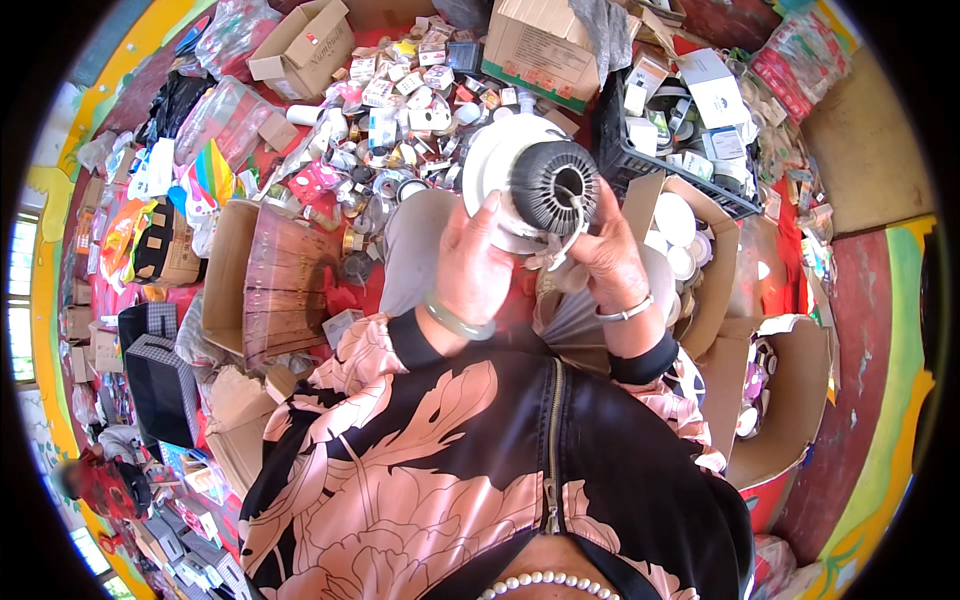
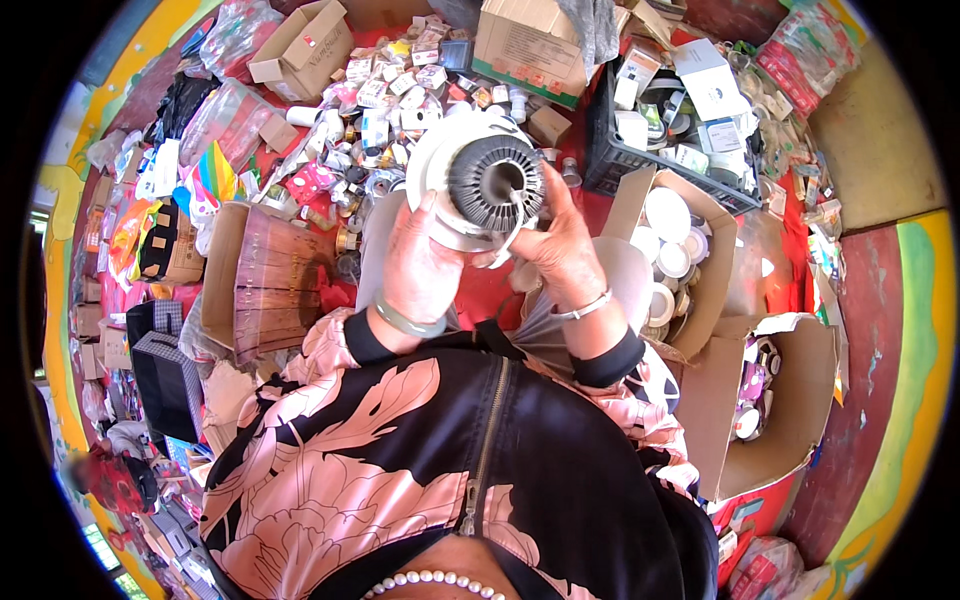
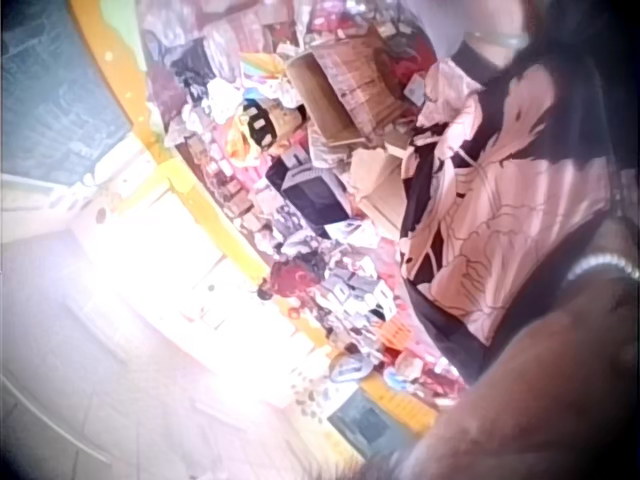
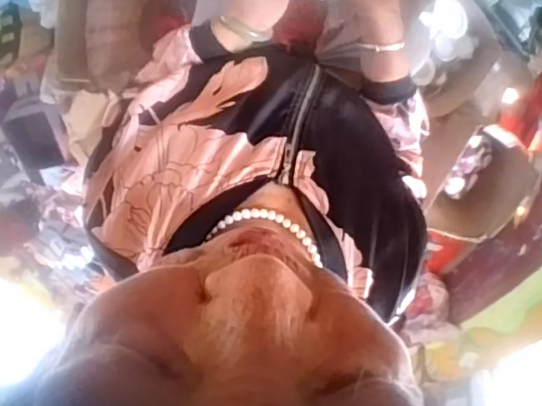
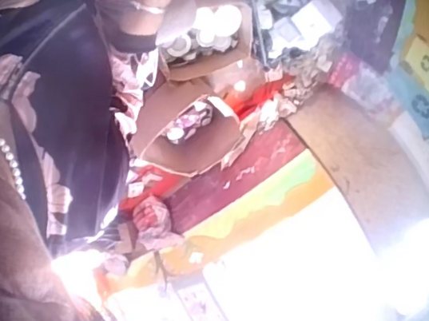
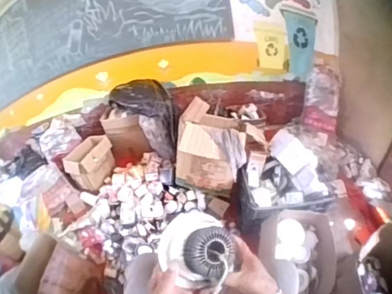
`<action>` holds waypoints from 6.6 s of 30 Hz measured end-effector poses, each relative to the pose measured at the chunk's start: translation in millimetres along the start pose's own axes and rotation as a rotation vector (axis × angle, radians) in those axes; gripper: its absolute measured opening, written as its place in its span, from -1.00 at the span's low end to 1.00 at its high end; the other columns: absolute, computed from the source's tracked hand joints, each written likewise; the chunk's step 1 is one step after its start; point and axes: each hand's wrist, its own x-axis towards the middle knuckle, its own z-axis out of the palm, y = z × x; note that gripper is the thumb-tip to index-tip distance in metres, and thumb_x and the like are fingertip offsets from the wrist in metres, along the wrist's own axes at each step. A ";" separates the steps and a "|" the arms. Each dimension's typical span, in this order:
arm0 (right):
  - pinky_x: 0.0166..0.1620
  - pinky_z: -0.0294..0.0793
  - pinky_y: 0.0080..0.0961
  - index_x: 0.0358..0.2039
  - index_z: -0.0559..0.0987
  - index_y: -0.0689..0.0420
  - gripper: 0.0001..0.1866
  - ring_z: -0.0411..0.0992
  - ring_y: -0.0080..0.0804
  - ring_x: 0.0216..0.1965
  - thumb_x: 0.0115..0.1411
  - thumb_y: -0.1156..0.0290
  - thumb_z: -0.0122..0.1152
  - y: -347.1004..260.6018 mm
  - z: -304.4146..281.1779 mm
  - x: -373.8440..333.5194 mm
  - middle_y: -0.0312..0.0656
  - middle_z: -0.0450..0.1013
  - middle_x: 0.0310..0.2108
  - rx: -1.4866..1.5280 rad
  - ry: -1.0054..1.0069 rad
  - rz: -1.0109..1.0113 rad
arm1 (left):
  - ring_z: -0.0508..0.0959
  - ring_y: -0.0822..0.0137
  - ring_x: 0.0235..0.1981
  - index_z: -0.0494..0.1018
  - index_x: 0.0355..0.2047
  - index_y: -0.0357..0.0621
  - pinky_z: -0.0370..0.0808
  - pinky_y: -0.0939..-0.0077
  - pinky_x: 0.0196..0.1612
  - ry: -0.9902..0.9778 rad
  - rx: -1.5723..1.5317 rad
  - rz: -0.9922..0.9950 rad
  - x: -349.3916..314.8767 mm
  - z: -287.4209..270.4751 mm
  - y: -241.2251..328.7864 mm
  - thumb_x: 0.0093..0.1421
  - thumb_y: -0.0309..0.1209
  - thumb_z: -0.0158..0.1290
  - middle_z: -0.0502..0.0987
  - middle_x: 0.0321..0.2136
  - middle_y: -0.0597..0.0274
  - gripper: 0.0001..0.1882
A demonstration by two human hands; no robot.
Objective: The person sits on the floor and wipes a small white fan with a cloth. They clean the fan's grill and body, turning it over to wipe different sides.
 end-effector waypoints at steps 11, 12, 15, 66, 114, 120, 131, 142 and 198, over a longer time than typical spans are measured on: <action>-0.35 0.48 -0.63 -0.31 0.50 0.20 -0.85 0.47 -0.48 -0.45 0.07 0.64 0.09 -3.2 -53.5 10.0 -0.17 0.49 -0.40 -0.014 0.336 -0.013 | 0.49 0.29 -0.06 0.31 0.03 -0.18 0.45 0.33 0.01 0.194 -0.213 -0.284 23.0 -32.5 18.5 0.22 -0.24 0.02 0.48 -0.08 0.20 -0.57; -0.36 0.47 -0.63 -0.35 0.50 0.20 -0.88 0.46 -0.50 -0.46 0.05 0.62 0.13 -8.1 -56.1 7.5 -0.19 0.49 -0.41 -0.144 0.386 -0.130 | 0.49 0.29 -0.05 0.31 0.03 -0.16 0.45 0.32 0.01 0.224 -0.202 -0.278 23.9 -33.2 19.9 0.22 -0.23 0.03 0.47 -0.06 0.21 -0.57; -0.39 0.44 -0.63 -0.39 0.51 0.20 -0.88 0.46 -0.53 -0.47 0.01 0.58 0.22 -33.0 -25.2 -13.4 -0.23 0.49 -0.43 -0.668 0.477 -0.342 | 0.48 0.25 -0.03 0.29 0.06 -0.16 0.46 0.25 0.01 0.227 -0.248 -0.211 25.1 -35.7 19.7 0.25 -0.24 -0.04 0.45 -0.03 0.19 -0.58; -0.40 0.44 -0.47 -0.39 0.58 0.28 -0.83 0.45 -0.28 -0.45 -0.07 0.60 0.25 8.5 22.3 -16.8 -0.15 0.41 -0.40 -1.142 0.135 -0.740 | 0.47 0.25 -0.05 0.22 0.07 -0.24 0.40 0.25 0.03 0.176 -0.063 -0.064 8.6 -2.0 4.8 0.26 -0.12 -0.07 0.43 -0.05 0.13 -0.48; -0.50 0.41 -0.55 -0.48 0.53 0.22 -0.86 0.43 -0.39 -0.57 -0.11 0.58 0.30 18.0 35.6 -5.6 -0.22 0.43 -0.52 -0.960 0.333 -0.750 | 0.49 0.30 -0.14 0.22 0.06 -0.25 0.45 0.38 -0.09 0.230 -0.023 0.086 9.6 11.3 2.8 0.26 -0.15 -0.06 0.44 -0.11 0.16 -0.50; -0.58 0.40 -0.61 -0.56 0.45 0.25 -0.89 0.43 -0.56 -0.62 0.00 0.59 0.22 8.6 42.2 -5.0 -0.21 0.48 -0.55 -0.216 0.396 -0.057 | 0.48 0.34 -0.14 0.23 0.06 -0.26 0.43 0.41 -0.07 0.190 0.009 0.132 12.8 8.2 -4.2 0.24 -0.20 -0.01 0.44 -0.10 0.17 -0.51; -0.57 0.36 -0.71 -0.49 0.50 0.22 -0.96 0.36 -0.65 -0.63 0.05 0.58 0.19 7.7 31.9 6.2 -0.27 0.47 -0.56 -0.064 0.446 -0.212 | 0.45 0.27 -0.03 0.24 0.06 -0.25 0.36 0.28 0.07 0.107 -0.124 0.001 16.6 -0.2 4.6 0.14 -0.42 0.05 0.42 -0.06 0.16 -0.53; -0.46 0.38 -0.59 -0.53 0.54 0.22 -0.95 0.42 -0.46 -0.57 -0.05 0.58 0.26 5.0 25.2 11.0 -0.20 0.45 -0.55 -0.915 0.391 -0.686 | 0.32 0.23 0.11 0.15 0.14 -0.22 0.22 0.20 0.20 0.058 -0.153 -0.031 24.8 -5.7 6.6 0.22 -0.03 -0.06 0.32 0.09 0.18 -0.37; 0.03 0.20 -0.20 -0.35 0.47 0.09 -0.85 0.25 -0.07 0.08 0.01 0.43 0.17 -6.4 39.1 2.9 -0.13 0.35 -0.04 -1.439 0.267 -0.819 | 0.45 0.50 -0.22 0.36 -0.07 -0.26 0.39 0.58 -0.14 0.134 0.245 -0.051 -2.8 8.2 -18.7 0.34 -0.27 -0.18 0.47 -0.23 0.28 -0.68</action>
